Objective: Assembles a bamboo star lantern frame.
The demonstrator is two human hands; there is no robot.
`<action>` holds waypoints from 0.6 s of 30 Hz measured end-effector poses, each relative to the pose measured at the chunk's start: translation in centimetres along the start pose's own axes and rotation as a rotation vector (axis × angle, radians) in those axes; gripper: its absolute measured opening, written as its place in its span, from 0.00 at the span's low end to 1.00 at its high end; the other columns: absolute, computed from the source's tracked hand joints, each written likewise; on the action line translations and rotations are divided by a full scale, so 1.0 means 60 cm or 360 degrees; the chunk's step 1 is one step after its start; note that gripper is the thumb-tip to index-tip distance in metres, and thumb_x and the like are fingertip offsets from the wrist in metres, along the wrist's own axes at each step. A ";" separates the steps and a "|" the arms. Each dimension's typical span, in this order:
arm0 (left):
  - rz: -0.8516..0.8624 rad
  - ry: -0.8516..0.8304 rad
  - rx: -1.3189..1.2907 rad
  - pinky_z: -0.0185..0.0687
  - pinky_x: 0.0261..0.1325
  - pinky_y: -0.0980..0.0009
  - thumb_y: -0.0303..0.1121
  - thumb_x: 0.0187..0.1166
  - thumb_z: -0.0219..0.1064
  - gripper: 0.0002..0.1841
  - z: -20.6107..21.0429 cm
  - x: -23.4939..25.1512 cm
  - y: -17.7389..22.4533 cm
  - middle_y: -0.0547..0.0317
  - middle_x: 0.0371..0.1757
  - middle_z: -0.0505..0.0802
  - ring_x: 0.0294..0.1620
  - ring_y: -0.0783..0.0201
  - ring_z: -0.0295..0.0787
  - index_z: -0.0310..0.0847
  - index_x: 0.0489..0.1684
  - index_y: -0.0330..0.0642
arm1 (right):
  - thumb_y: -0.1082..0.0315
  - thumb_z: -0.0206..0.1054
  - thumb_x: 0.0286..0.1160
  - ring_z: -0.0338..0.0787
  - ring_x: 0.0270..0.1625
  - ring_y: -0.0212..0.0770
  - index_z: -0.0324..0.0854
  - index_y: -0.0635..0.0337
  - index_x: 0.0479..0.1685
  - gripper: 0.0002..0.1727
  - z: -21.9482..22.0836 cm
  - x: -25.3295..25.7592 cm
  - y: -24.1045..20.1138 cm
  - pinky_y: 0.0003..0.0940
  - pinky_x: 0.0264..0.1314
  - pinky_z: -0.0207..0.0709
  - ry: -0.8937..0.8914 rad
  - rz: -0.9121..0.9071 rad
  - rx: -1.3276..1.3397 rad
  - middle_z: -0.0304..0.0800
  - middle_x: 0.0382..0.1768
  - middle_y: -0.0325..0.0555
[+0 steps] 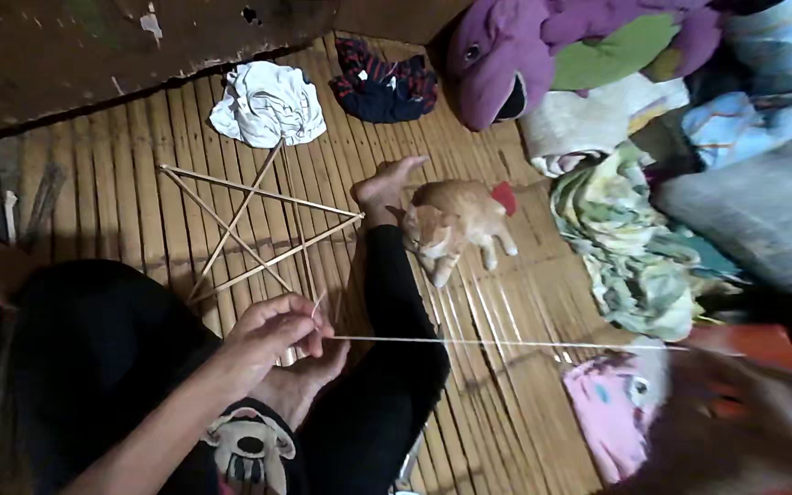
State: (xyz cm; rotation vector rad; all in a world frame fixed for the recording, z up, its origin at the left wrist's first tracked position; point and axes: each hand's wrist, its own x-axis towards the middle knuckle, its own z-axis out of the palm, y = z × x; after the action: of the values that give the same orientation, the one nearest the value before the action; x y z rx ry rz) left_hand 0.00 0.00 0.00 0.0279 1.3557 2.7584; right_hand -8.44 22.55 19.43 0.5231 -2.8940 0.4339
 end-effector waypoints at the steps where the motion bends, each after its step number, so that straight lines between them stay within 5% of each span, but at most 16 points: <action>1: -0.0087 0.0075 0.0022 0.88 0.48 0.79 0.28 0.85 0.57 0.11 -0.003 0.009 -0.011 0.68 0.42 0.96 0.39 0.76 0.91 0.87 0.43 0.47 | 0.77 0.68 0.75 0.92 0.39 0.55 0.88 0.79 0.34 0.09 0.037 -0.060 0.177 0.42 0.49 0.85 0.0141 -0.0249 -0.0079 0.91 0.35 0.67; 2: -0.0187 0.0161 0.0072 0.88 0.47 0.78 0.26 0.85 0.54 0.11 -0.006 0.017 -0.020 0.69 0.41 0.95 0.38 0.76 0.91 0.85 0.43 0.45 | 0.73 0.68 0.76 0.91 0.47 0.66 0.90 0.76 0.39 0.11 0.067 -0.103 0.269 0.58 0.53 0.84 0.0057 -0.0069 -0.0141 0.91 0.42 0.72; 4: -0.0369 0.0321 0.0151 0.87 0.47 0.77 0.23 0.87 0.52 0.11 -0.014 0.028 -0.038 0.67 0.39 0.94 0.37 0.74 0.90 0.83 0.45 0.41 | 0.71 0.72 0.76 0.81 0.66 0.80 0.88 0.74 0.57 0.16 0.118 -0.128 0.300 0.77 0.66 0.71 -0.0276 0.0414 -0.0038 0.81 0.64 0.80; 5: -0.0428 0.0366 0.0166 0.87 0.47 0.77 0.23 0.88 0.52 0.11 -0.018 0.030 -0.047 0.66 0.40 0.94 0.38 0.74 0.90 0.82 0.46 0.40 | 0.72 0.73 0.74 0.80 0.70 0.79 0.86 0.74 0.61 0.19 0.147 -0.127 0.281 0.76 0.67 0.72 -0.0271 0.0471 0.0057 0.78 0.70 0.80; 7: -0.0497 0.0414 0.0204 0.86 0.49 0.77 0.24 0.88 0.53 0.09 -0.024 0.031 -0.062 0.65 0.43 0.93 0.41 0.73 0.90 0.82 0.49 0.40 | 0.71 0.72 0.72 0.87 0.67 0.63 0.86 0.72 0.62 0.20 0.209 -0.124 0.219 0.54 0.61 0.86 -0.0133 0.0309 0.0402 0.81 0.71 0.72; 9: -0.0526 0.0455 0.0256 0.85 0.49 0.77 0.25 0.87 0.56 0.08 -0.024 0.028 -0.069 0.66 0.42 0.91 0.41 0.74 0.88 0.83 0.48 0.40 | 0.67 0.69 0.74 0.89 0.69 0.45 0.82 0.71 0.68 0.24 0.266 -0.120 0.135 0.35 0.60 0.89 -0.0276 0.0167 0.0994 0.81 0.73 0.62; 12: -0.0484 0.0527 0.0316 0.83 0.47 0.78 0.24 0.85 0.58 0.07 -0.022 0.026 -0.068 0.69 0.41 0.89 0.38 0.77 0.85 0.84 0.46 0.41 | 0.73 0.71 0.71 0.90 0.67 0.40 0.71 0.73 0.80 0.34 0.339 -0.103 0.031 0.31 0.58 0.89 -0.0666 0.0159 0.1691 0.79 0.76 0.60; 15: -0.0421 0.0588 0.0350 0.85 0.48 0.77 0.23 0.85 0.58 0.07 -0.033 0.018 -0.067 0.65 0.43 0.92 0.40 0.74 0.88 0.83 0.47 0.38 | 0.79 0.68 0.71 0.92 0.57 0.34 0.71 0.75 0.77 0.30 0.388 -0.089 -0.019 0.29 0.60 0.87 -0.0773 0.0262 0.1857 0.89 0.62 0.56; 18: -0.0398 0.0661 0.0374 0.82 0.42 0.81 0.23 0.85 0.59 0.07 -0.047 0.014 -0.068 0.68 0.39 0.90 0.34 0.78 0.84 0.84 0.46 0.39 | 0.79 0.67 0.75 0.90 0.31 0.26 0.85 0.73 0.54 0.12 0.406 -0.081 -0.029 0.22 0.39 0.87 -0.0671 0.0335 0.1747 0.92 0.35 0.44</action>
State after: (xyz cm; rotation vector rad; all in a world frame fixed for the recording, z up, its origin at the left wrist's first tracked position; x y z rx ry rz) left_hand -0.77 0.30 -4.96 -0.6869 1.6332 2.4669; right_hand -6.04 14.95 -4.16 0.4487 -2.8145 2.2014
